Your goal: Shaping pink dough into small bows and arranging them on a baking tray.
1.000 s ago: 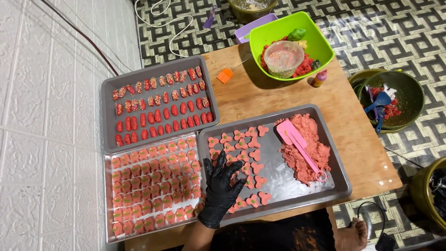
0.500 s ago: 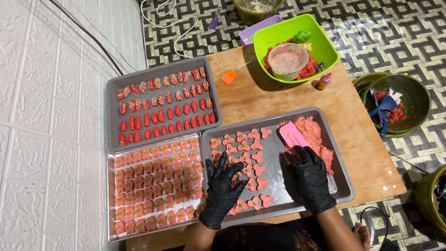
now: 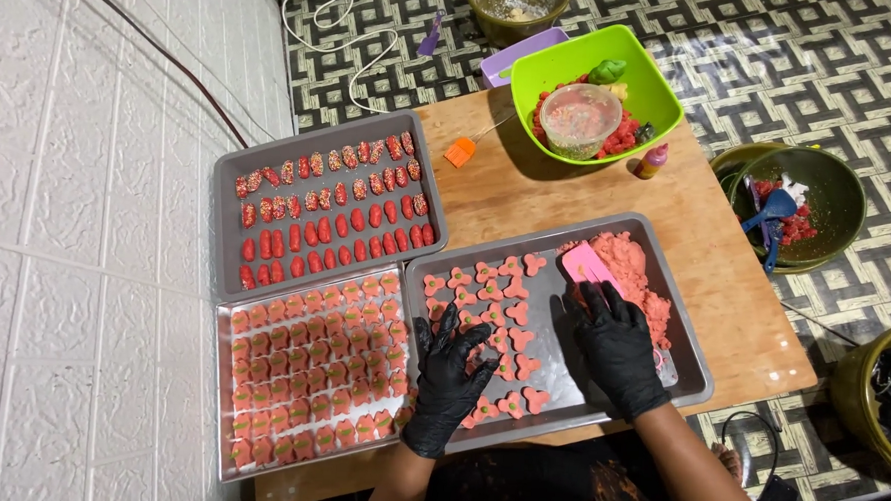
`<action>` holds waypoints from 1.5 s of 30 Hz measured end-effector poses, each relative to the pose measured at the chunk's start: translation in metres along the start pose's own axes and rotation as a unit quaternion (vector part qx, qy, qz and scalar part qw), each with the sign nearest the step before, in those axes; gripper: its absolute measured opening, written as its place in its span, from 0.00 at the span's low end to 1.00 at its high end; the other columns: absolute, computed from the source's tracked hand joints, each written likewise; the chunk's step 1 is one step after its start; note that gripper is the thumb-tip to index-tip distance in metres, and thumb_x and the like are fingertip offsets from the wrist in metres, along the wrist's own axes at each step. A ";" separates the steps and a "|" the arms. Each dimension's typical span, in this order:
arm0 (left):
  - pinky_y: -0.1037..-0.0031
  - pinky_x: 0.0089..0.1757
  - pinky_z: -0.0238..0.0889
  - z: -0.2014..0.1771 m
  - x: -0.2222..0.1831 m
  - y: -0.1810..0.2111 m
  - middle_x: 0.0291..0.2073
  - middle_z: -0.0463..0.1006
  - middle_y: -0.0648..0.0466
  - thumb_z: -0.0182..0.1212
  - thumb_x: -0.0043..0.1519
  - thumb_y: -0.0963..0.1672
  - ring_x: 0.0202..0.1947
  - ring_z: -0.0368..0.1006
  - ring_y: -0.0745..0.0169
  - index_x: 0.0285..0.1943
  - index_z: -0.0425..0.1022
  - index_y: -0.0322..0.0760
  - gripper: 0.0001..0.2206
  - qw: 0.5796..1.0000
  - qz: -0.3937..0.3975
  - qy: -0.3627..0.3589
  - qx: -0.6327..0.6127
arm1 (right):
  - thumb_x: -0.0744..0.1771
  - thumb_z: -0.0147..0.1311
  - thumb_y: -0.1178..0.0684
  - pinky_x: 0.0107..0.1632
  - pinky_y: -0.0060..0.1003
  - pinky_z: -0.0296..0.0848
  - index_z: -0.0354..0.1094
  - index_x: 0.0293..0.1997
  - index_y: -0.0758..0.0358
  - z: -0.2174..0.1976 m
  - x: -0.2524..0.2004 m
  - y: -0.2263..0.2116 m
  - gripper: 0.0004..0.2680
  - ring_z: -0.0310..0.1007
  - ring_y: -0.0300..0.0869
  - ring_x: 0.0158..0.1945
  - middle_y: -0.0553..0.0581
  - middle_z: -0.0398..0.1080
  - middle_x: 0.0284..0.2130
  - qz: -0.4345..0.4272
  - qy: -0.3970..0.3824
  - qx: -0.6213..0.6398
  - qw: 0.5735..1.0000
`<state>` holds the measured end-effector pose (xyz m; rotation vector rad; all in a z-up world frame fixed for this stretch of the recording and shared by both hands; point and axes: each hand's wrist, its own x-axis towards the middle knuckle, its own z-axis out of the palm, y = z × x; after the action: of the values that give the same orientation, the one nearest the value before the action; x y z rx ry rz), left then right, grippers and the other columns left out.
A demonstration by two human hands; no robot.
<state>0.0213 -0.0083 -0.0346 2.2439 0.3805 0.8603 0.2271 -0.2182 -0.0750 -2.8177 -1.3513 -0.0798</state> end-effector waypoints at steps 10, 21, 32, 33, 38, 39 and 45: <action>0.36 0.66 0.39 -0.003 0.001 0.004 0.52 0.81 0.50 0.69 0.60 0.51 0.61 0.69 0.39 0.64 0.75 0.52 0.22 1.000 -0.003 0.002 -0.005 | 0.67 0.50 0.45 0.68 0.56 0.56 0.62 0.66 0.38 -0.005 0.048 0.008 0.18 0.41 0.55 0.80 0.49 0.53 0.74 -0.023 -0.143 -0.064 0.987; 0.40 0.66 0.46 -0.007 0.004 0.006 0.52 0.82 0.54 0.70 0.57 0.52 0.62 0.69 0.44 0.63 0.76 0.55 0.23 0.999 -0.022 -0.029 0.014 | 0.67 0.52 0.43 0.75 0.49 0.44 0.50 0.76 0.43 -0.017 0.063 0.005 0.26 0.41 0.51 0.79 0.46 0.55 0.73 -0.038 -0.175 -0.054 0.982; 0.41 0.71 0.24 0.020 -0.023 -0.029 0.75 0.55 0.43 0.71 0.60 0.49 0.75 0.52 0.36 0.66 0.73 0.53 0.24 0.999 -0.003 -0.040 0.026 | 0.60 0.54 0.45 0.64 0.56 0.62 0.49 0.73 0.56 0.008 0.042 0.022 0.32 0.55 0.55 0.72 0.52 0.55 0.68 -0.169 0.029 -0.211 0.962; 0.40 0.71 0.25 0.020 -0.023 -0.030 0.74 0.57 0.41 0.72 0.59 0.49 0.74 0.55 0.37 0.65 0.73 0.53 0.24 0.999 0.011 -0.034 0.035 | 0.67 0.42 0.57 0.72 0.57 0.57 0.43 0.75 0.63 0.009 0.037 0.018 0.25 0.50 0.53 0.76 0.59 0.46 0.75 -0.197 0.053 -0.257 0.945; 0.40 0.71 0.25 0.021 -0.024 -0.031 0.75 0.55 0.43 0.72 0.59 0.49 0.74 0.54 0.35 0.66 0.73 0.55 0.24 0.999 0.006 -0.036 0.033 | 0.63 0.49 0.63 0.59 0.49 0.71 0.65 0.62 0.64 0.006 0.017 0.008 0.19 0.73 0.55 0.55 0.63 0.72 0.51 -0.218 0.129 -0.205 0.945; 0.40 0.72 0.25 0.021 -0.026 -0.033 0.75 0.55 0.43 0.72 0.59 0.49 0.75 0.50 0.34 0.67 0.72 0.56 0.25 0.999 0.009 -0.032 0.035 | 0.64 0.48 0.64 0.54 0.48 0.74 0.63 0.65 0.64 0.008 0.016 0.008 0.20 0.74 0.55 0.54 0.65 0.72 0.52 -0.189 0.147 -0.232 0.943; 0.41 0.72 0.24 0.020 -0.023 -0.029 0.75 0.55 0.43 0.73 0.59 0.49 0.74 0.55 0.37 0.65 0.73 0.54 0.24 0.999 0.002 -0.038 0.035 | 0.66 0.47 0.64 0.27 0.39 0.64 0.65 0.60 0.69 -0.011 0.016 0.002 0.15 0.68 0.48 0.32 0.56 0.67 0.31 -0.190 0.144 -0.277 0.931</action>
<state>0.0170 -0.0085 -0.0769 2.3354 0.3761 0.7717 0.2381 -0.2071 -0.0630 -2.7023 -2.0218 -0.9822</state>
